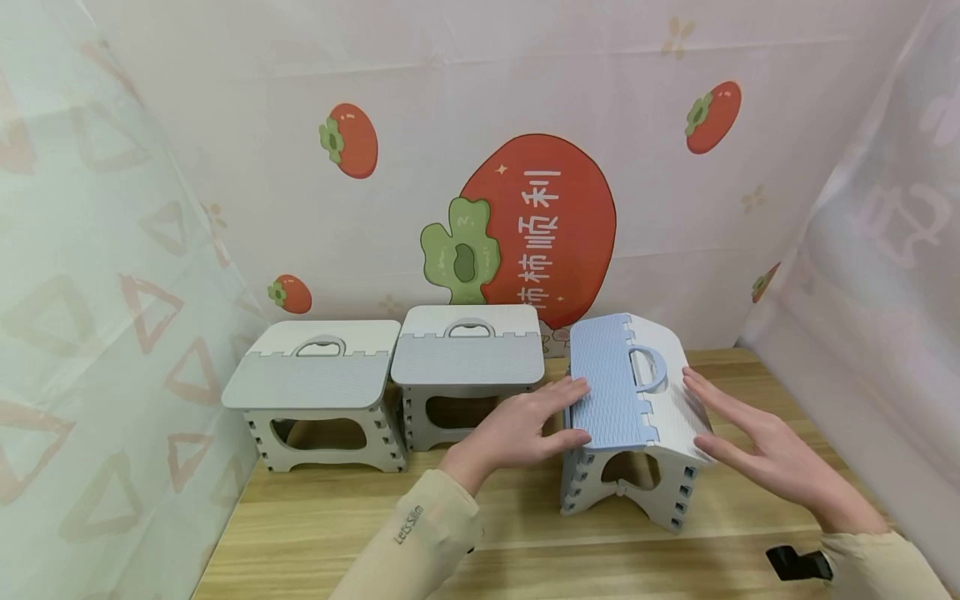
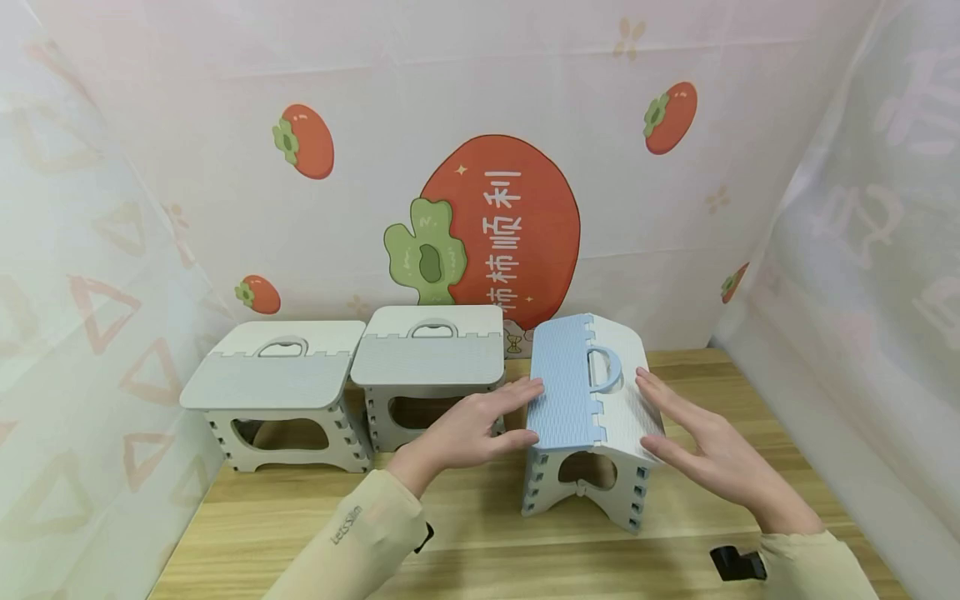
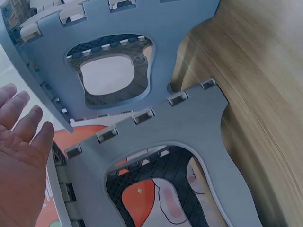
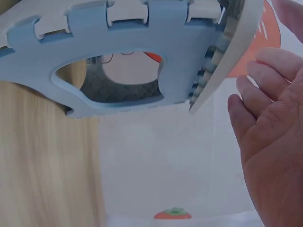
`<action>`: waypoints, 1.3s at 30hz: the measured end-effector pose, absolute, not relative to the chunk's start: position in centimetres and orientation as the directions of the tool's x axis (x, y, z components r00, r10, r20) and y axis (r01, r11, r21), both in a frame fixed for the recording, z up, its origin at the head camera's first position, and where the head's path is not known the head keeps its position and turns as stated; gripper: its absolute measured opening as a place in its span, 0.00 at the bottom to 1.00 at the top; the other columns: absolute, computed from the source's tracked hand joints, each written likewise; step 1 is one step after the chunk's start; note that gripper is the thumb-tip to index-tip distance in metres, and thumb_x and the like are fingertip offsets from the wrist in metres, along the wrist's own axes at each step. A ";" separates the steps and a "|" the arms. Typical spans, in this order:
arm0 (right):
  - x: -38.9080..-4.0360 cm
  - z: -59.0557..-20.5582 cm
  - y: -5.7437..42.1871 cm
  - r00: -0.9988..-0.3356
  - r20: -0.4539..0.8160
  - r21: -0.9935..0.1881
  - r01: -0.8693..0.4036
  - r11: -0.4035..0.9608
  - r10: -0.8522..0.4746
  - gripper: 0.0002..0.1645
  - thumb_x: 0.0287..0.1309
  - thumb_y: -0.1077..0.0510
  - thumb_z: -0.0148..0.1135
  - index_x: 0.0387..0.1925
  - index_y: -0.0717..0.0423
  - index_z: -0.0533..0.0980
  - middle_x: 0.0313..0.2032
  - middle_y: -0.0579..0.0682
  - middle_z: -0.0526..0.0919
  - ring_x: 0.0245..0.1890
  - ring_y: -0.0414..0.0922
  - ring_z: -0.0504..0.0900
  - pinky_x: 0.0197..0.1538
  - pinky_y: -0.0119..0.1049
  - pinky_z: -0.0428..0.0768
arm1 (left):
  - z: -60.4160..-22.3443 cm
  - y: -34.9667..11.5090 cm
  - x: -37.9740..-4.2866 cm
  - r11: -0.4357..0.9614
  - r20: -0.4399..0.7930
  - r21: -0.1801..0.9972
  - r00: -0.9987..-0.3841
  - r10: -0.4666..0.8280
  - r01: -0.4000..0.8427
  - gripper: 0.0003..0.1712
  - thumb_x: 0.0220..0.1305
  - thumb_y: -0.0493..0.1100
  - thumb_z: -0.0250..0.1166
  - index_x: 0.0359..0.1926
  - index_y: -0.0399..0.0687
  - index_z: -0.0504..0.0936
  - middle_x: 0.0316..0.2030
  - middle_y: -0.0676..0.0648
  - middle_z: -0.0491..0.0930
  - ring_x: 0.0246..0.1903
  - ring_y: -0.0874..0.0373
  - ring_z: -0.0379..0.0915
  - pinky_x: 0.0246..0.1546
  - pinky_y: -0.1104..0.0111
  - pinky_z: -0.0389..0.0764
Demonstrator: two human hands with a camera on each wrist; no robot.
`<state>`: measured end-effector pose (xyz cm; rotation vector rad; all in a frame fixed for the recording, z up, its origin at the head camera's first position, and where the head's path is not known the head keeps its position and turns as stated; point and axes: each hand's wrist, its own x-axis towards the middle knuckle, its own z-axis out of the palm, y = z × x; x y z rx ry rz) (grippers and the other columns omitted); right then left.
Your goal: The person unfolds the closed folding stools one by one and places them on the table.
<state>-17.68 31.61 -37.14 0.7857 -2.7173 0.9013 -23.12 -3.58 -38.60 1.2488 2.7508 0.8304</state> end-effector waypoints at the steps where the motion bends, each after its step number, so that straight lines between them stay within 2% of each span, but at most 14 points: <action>1: -17.9 -37.1 31.5 -0.843 0.313 -0.499 -0.539 0.679 -0.438 0.47 0.64 0.62 0.68 0.79 0.46 0.58 0.79 0.50 0.58 0.75 0.24 0.52 0.64 0.08 0.52 | -38.5 -3.3 -23.2 0.545 0.187 0.467 -0.680 0.709 0.697 0.40 0.73 0.65 0.57 0.79 0.55 0.62 0.77 0.53 0.60 0.77 0.57 0.53 0.76 0.62 0.60; 6: -18.6 -37.0 31.0 -0.828 0.310 -0.470 -0.561 0.682 -0.468 0.49 0.63 0.60 0.69 0.80 0.47 0.56 0.79 0.52 0.56 0.75 0.23 0.50 0.64 0.08 0.50 | -38.3 -2.4 -23.6 0.554 0.146 0.459 -0.675 0.724 0.694 0.42 0.73 0.67 0.56 0.80 0.56 0.60 0.79 0.54 0.56 0.79 0.55 0.48 0.78 0.61 0.54; 12: -19.2 -36.9 30.4 -0.811 0.292 -0.475 -0.583 0.659 -0.506 0.52 0.62 0.60 0.70 0.81 0.48 0.54 0.81 0.51 0.52 0.76 0.25 0.47 0.66 0.09 0.49 | -38.3 -1.7 -23.9 0.551 0.141 0.431 -0.657 0.741 0.714 0.43 0.72 0.67 0.57 0.80 0.57 0.58 0.79 0.56 0.54 0.79 0.58 0.45 0.78 0.66 0.51; 19: -19.6 -37.3 29.8 -0.792 0.277 -0.462 -0.607 0.647 -0.544 0.53 0.61 0.58 0.72 0.81 0.49 0.54 0.81 0.49 0.51 0.77 0.27 0.44 0.67 0.10 0.49 | -38.4 -1.0 -24.1 0.562 0.107 0.395 -0.644 0.758 0.727 0.43 0.72 0.68 0.55 0.80 0.58 0.58 0.80 0.56 0.51 0.80 0.60 0.41 0.78 0.66 0.49; 39: -19.6 -38.0 29.8 -0.802 0.289 -0.438 -0.597 0.672 -0.523 0.52 0.61 0.56 0.72 0.80 0.48 0.56 0.80 0.48 0.54 0.74 0.22 0.48 0.64 0.08 0.52 | -38.2 -0.9 -24.0 0.578 0.113 0.348 -0.645 0.756 0.738 0.44 0.71 0.71 0.54 0.80 0.60 0.59 0.80 0.58 0.52 0.79 0.60 0.43 0.78 0.65 0.54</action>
